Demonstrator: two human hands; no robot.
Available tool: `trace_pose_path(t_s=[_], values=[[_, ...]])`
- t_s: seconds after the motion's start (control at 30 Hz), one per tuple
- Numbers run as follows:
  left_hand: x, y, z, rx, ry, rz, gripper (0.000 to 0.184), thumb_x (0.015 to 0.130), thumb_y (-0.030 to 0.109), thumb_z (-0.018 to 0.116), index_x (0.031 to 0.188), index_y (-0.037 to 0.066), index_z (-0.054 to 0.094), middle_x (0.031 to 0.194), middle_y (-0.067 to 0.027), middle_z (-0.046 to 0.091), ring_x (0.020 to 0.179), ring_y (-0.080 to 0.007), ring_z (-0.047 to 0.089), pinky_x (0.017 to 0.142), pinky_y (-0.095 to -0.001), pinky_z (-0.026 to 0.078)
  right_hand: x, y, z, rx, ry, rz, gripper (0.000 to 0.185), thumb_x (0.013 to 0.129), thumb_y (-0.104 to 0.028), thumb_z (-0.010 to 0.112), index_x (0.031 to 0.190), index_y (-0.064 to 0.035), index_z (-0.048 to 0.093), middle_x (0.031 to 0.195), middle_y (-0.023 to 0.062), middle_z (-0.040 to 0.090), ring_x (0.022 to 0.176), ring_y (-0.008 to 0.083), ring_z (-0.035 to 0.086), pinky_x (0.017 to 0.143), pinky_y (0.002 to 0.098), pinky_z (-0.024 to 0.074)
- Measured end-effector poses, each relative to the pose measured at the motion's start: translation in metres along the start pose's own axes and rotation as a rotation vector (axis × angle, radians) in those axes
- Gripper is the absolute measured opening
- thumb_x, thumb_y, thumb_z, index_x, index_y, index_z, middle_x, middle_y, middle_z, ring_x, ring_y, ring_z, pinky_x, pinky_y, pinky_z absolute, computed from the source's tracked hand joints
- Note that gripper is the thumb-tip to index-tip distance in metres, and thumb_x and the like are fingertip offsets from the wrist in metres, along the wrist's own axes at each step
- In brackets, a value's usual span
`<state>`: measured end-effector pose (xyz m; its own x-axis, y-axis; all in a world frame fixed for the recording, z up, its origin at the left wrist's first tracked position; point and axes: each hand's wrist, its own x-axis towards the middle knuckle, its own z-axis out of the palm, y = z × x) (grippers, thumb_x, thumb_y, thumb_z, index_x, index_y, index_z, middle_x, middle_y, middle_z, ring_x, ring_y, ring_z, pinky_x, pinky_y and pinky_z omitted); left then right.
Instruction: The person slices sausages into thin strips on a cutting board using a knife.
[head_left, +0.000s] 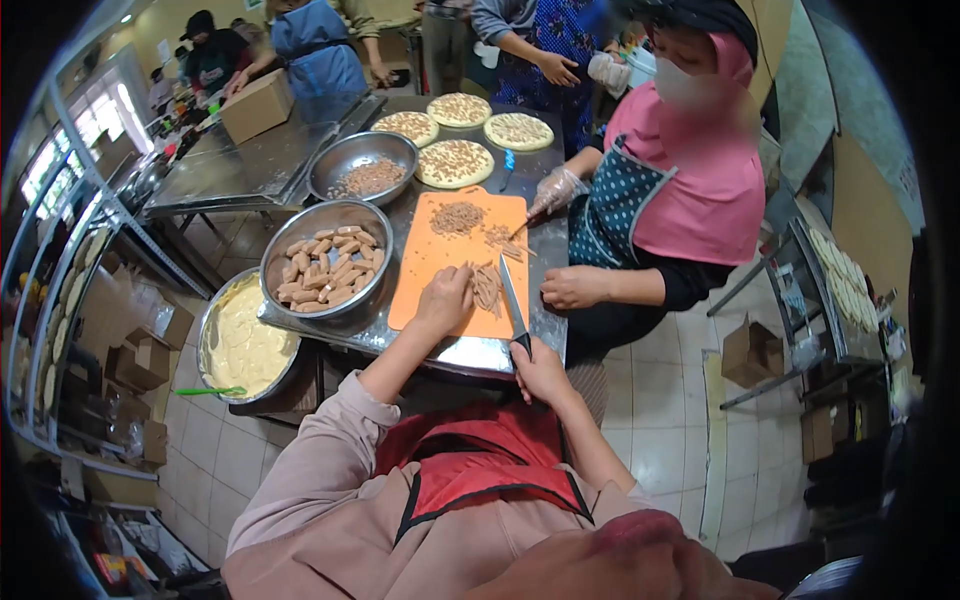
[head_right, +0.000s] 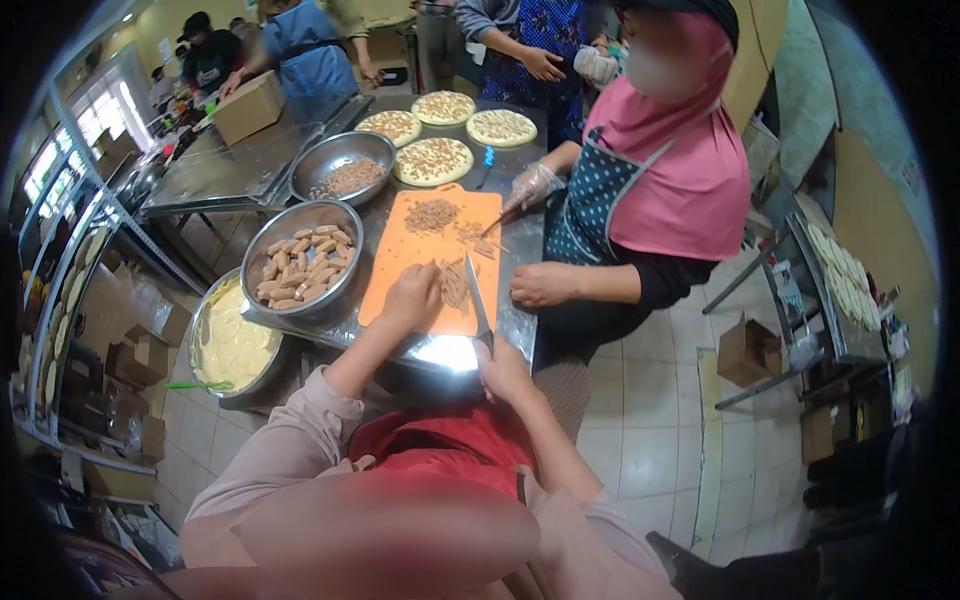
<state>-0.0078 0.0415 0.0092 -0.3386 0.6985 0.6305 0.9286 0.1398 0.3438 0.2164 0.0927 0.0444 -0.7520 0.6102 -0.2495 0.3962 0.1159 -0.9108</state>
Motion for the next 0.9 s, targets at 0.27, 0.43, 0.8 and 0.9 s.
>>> trace_pose_path(t_s=[0.27,0.43,0.8,0.9], values=[[0.004,-0.012,0.019,-0.429,0.195,-0.244,0.022,0.086,0.008,0.060,0.107,0.000,0.057,0.096,-0.0128,0.062,0.087,-0.0239,0.062,0.074,-0.0333,0.050,0.003,0.005,-0.003,-0.032,-0.026,-0.008,0.027,0.098,-0.027,0.046,0.091,-0.0002,0.045,0.053,0.0073,0.052,0.034,0.0167,0.050,0.033,0.0321,0.0407],[0.004,0.000,0.006,-0.913,0.266,-0.524,0.045,0.090,0.001,0.055,0.130,0.000,0.035,0.109,-0.0142,0.055,0.088,-0.0205,0.063,0.073,-0.0289,0.055,-0.003,-0.001,-0.005,-0.007,-0.018,-0.002,0.028,0.097,-0.024,0.047,0.093,0.0033,0.047,0.052,0.0093,0.054,0.036,0.0197,0.053,0.035,0.0329,0.0434],[-0.013,-0.039,0.023,-1.088,0.378,-0.642,0.022,0.098,0.009,0.045,0.118,0.002,0.041,0.098,-0.0091,0.055,0.074,-0.0112,0.055,0.063,-0.0241,0.050,-0.004,-0.002,-0.006,-0.036,-0.031,-0.003,0.029,0.097,-0.026,0.046,0.091,0.0021,0.046,0.052,0.0086,0.054,0.036,0.0179,0.053,0.035,0.0321,0.0430],[-0.012,-0.036,0.025,-1.124,0.398,-0.597,0.022,0.098,0.012,0.045,0.117,0.003,0.041,0.097,-0.0092,0.055,0.074,-0.0113,0.055,0.061,-0.0243,0.048,-0.003,-0.002,-0.007,-0.049,-0.031,0.012,0.029,0.097,-0.026,0.046,0.091,0.0022,0.046,0.052,0.0086,0.054,0.036,0.0180,0.053,0.035,0.0321,0.0435]])
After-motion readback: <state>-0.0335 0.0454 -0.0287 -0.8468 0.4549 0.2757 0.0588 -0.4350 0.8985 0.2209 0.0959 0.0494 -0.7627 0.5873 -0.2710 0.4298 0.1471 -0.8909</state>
